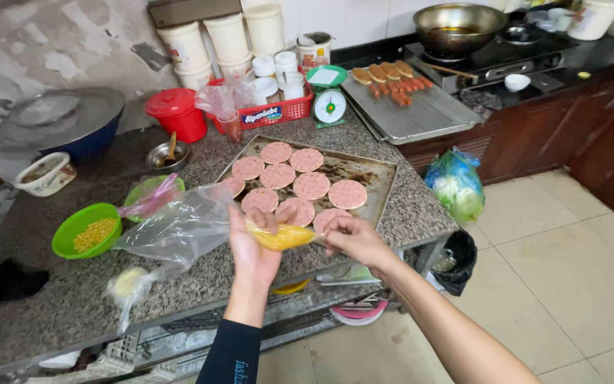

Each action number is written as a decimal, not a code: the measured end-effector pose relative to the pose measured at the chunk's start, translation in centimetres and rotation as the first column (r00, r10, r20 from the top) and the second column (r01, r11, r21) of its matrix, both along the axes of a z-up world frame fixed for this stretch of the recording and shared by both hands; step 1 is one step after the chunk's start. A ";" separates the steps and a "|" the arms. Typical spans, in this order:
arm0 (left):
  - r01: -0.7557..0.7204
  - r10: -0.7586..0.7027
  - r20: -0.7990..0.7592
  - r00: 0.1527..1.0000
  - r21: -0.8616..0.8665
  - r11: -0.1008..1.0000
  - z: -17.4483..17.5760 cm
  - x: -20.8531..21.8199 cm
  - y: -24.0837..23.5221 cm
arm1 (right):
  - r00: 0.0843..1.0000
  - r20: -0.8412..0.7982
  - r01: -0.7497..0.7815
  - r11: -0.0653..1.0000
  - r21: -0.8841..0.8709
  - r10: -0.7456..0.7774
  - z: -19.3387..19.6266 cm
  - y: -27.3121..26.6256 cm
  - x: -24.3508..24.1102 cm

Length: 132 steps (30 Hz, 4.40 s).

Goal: The person retrieves a piping bag filled with yellow liquid and applies it to a tray of round food bases topped with sliced meat. They then sprinkle corn kernels from a green strainer onto each base, completing the assembly of multiple units on the tray.

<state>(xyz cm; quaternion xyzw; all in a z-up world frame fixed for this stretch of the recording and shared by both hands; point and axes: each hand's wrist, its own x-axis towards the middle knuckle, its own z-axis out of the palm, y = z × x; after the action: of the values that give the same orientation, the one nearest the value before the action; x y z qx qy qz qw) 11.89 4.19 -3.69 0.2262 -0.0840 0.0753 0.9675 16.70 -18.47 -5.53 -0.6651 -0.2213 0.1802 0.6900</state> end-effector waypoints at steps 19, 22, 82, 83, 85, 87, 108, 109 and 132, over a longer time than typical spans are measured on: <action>0.246 -0.215 -0.261 0.941 0.095 0.965 -3.2 36.0 8.4 | 0.844 -0.420 0.349 0.936 -0.043 -0.334 -5.3 6.8 26.1; 0.204 -0.128 -0.292 0.948 0.248 0.947 -4.5 40.7 10.0 | 0.807 -0.380 0.433 0.891 -0.138 -0.452 -7.0 7.5 28.3; 0.267 -0.106 -0.256 0.961 0.757 0.596 -20.6 53.6 11.4 | 0.460 -0.662 0.706 0.696 -0.132 -0.592 -15.1 10.1 41.8; 0.280 -0.110 -0.269 0.957 0.747 0.603 -20.5 53.4 11.5 | 0.461 -0.663 0.705 0.697 -0.131 -0.590 -15.1 10.2 41.9; 0.235 -0.020 -0.285 0.958 0.747 0.622 -20.5 54.9 12.4 | 0.452 -0.667 0.704 0.696 -0.142 -0.593 -15.1 10.6 41.8; 0.179 0.031 -0.257 0.966 0.749 0.638 -20.6 57.2 13.3 | 0.439 -0.664 0.706 0.690 -0.163 -0.606 -14.9 10.8 41.9; 0.050 0.107 -0.161 0.981 0.747 0.663 -19.3 58.6 18.9 | 0.554 -0.659 0.602 0.792 -0.104 -0.508 -15.5 16.3 44.6; 0.089 0.087 -0.191 0.978 0.753 0.652 -19.8 58.7 18.6 | 0.554 -0.658 0.602 0.791 -0.107 -0.511 -15.6 16.3 44.6; -0.059 0.243 -0.132 0.961 0.760 0.647 -19.8 61.0 22.9 | 0.557 -0.666 0.575 0.809 -0.123 -0.497 -14.7 19.0 45.8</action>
<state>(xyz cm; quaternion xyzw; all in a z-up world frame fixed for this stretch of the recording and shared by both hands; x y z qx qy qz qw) 72.87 27.13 -23.48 0.6175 0.0207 0.0891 0.7812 62.46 0.50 -20.19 -0.5508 0.2455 0.1753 0.7782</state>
